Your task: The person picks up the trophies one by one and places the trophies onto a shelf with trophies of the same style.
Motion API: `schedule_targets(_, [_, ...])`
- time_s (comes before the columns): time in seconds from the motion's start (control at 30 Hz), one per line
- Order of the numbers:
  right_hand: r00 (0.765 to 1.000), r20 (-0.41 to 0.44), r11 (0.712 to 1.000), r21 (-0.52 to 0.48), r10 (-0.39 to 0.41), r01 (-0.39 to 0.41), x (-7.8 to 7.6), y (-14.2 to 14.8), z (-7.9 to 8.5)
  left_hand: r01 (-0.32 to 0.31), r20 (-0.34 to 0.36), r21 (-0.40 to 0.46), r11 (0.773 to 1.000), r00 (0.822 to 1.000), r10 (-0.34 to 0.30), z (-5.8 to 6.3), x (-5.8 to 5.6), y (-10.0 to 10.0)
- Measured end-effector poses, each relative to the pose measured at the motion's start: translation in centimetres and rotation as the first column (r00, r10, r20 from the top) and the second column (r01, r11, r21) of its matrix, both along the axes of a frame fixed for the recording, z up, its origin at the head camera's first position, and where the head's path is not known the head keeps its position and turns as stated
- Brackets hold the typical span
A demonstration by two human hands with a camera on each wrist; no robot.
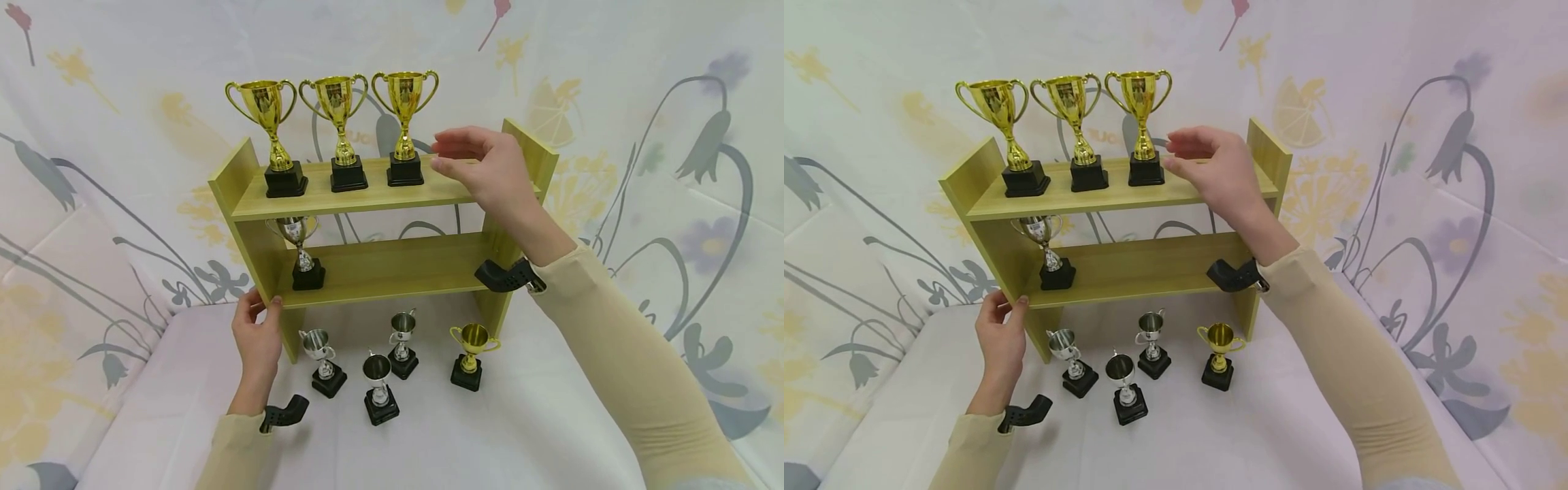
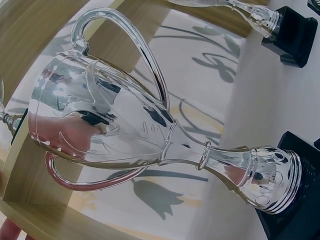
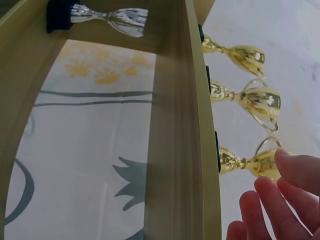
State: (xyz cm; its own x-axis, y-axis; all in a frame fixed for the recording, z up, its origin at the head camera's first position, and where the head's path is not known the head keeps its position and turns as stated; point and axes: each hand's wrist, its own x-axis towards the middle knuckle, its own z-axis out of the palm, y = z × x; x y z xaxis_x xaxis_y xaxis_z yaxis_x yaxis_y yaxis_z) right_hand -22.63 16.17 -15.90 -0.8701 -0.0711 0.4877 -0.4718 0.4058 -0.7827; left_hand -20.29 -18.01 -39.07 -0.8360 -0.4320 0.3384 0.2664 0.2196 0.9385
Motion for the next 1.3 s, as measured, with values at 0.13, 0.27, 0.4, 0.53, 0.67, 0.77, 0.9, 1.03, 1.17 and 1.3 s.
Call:
schedule_targets(0.13, [1.0, -0.007, 1.0, 0.002, -0.001, 0.001, 0.2, 0.1, -0.3, 0.001, -0.002, -0.004, 1.0, 1.0, -0.001, 0.0, 0.1, -0.1])
schedule_targets(0.27, [1.0, -0.012, 1.0, -0.005, 0.013, -0.013, 0.4, 0.2, -0.7, -0.003, 0.001, -0.008, 1.0, 1.0, 0.003, 0.0, 0.1, -0.2])
schedule_targets(0.4, [0.999, -0.024, 0.999, -0.019, 0.031, -0.032, 0.7, 0.3, -1.2, -0.003, -0.002, -0.001, 1.0, 1.0, 0.003, 0.0, 0.1, -0.2])
schedule_targets(0.53, [0.999, -0.04, 0.999, -0.017, 0.032, -0.032, 1.2, 0.5, -1.8, 0.002, -0.008, 0.003, 1.0, 1.0, -0.002, 0.1, 0.1, -0.1])
schedule_targets(0.67, [0.997, -0.07, 0.999, -0.014, 0.036, -0.037, 1.8, 0.8, -2.2, -0.003, -0.006, -0.005, 1.0, 1.0, 0.003, 0.2, 0.0, -0.1])
schedule_targets(0.77, [0.996, -0.082, 0.999, -0.012, 0.036, -0.037, 2.3, 1.1, -2.4, -0.006, -0.005, -0.01, 1.0, 1.0, 0.006, 0.2, 0.0, -0.1])
schedule_targets(0.9, [0.996, -0.076, 0.999, -0.005, 0.035, -0.035, 3.1, 1.5, -2.8, -0.006, -0.005, -0.011, 1.0, 1.0, 0.006, 0.2, 0.0, 0.0])
schedule_targets(1.03, [0.996, -0.076, 0.999, -0.006, 0.053, -0.054, 3.5, 1.7, -3.5, -0.001, -0.002, -0.008, 1.0, 1.0, 0.001, 0.2, 0.1, 0.0])
schedule_targets(1.17, [0.994, -0.084, 0.997, -0.007, 0.072, -0.073, 3.8, 2.1, -4.0, 0.005, 0.004, -0.011, 1.0, 1.0, -0.004, 0.1, 0.1, 0.0])
schedule_targets(1.3, [0.994, -0.082, 0.997, -0.005, 0.074, -0.075, 4.0, 2.6, -4.5, 0.0, 0.006, -0.015, 1.0, 1.0, 0.0, 0.2, 0.1, 0.1])
